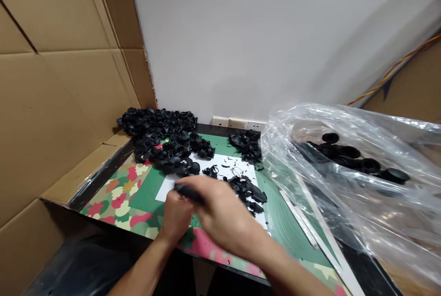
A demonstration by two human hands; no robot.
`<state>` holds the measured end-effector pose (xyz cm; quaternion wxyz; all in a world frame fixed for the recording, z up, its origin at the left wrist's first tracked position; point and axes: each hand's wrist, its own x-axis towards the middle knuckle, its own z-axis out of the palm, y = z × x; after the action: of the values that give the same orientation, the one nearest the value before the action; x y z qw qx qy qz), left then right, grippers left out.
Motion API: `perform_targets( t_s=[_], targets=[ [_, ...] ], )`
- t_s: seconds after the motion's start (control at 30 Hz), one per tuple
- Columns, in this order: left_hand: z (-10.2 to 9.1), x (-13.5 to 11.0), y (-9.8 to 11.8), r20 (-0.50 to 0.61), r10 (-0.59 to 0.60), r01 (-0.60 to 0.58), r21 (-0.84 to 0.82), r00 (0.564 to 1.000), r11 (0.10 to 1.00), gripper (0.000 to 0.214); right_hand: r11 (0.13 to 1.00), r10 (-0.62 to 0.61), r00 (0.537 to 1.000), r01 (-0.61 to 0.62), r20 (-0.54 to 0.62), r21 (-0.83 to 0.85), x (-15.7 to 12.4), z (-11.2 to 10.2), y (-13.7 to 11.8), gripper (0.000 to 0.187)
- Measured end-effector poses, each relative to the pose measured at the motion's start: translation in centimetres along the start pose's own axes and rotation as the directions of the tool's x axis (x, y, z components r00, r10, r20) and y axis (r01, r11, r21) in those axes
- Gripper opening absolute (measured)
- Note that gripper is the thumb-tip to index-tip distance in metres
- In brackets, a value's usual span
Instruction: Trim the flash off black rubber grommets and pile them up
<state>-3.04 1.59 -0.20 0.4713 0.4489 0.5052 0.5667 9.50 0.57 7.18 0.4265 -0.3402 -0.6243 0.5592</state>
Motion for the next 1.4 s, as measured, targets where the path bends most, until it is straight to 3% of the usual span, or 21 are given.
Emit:
perform_targets(
  t_s=[0.07,0.1,0.2,0.33,0.4,0.6,0.73,1.1,1.4],
  targets=[
    [0.1,-0.1,0.1,-0.015,-0.012,0.012,0.009,1.000,1.000,0.027,0.977,0.056,0.972,-0.101,-0.228,-0.188,-0.5,-2.3,1.0,0.018],
    [0.2,-0.2,0.1,-0.013,-0.026,0.026,0.006,1.000,1.000,0.030,0.969,0.093,0.944,-0.158,-0.317,-0.189,-0.8,-3.2,1.7,0.021],
    [0.7,-0.5,0.3,0.012,-0.016,0.016,0.056,1.000,0.998,0.033,0.965,0.185,0.899,-0.241,-0.396,-0.098,-1.7,-4.2,3.9,0.028],
    [1.1,-0.9,0.5,0.069,0.154,-0.165,0.193,0.986,0.967,0.031,0.977,0.208,0.896,-0.206,-0.391,0.048,-2.6,-2.9,5.9,0.023],
    [1.0,-1.1,0.5,0.101,0.184,-0.201,0.201,0.978,0.959,0.030,0.971,0.238,0.890,-0.209,-0.389,0.117,-2.9,-2.3,6.5,0.024],
    [1.0,-1.2,0.2,0.129,0.003,-0.012,0.066,0.992,0.998,0.032,0.915,0.350,0.858,-0.228,-0.376,0.333,-3.4,-1.9,7.2,0.029],
    [1.0,-1.2,0.0,0.116,0.014,-0.023,0.081,0.993,0.996,0.031,0.859,0.409,0.847,-0.232,-0.339,0.456,-3.4,-1.9,7.2,0.034],
    [0.4,-0.9,-0.2,0.132,0.189,-0.215,0.225,0.973,0.950,0.028,0.818,0.414,0.854,-0.198,-0.316,0.540,-2.8,-1.6,7.2,0.037],
    [0.3,-0.7,-0.1,0.160,0.376,-0.405,0.228,0.913,0.886,0.024,0.735,0.420,0.882,-0.193,-0.212,0.651,-2.4,-1.8,7.3,0.043]
  ],
)
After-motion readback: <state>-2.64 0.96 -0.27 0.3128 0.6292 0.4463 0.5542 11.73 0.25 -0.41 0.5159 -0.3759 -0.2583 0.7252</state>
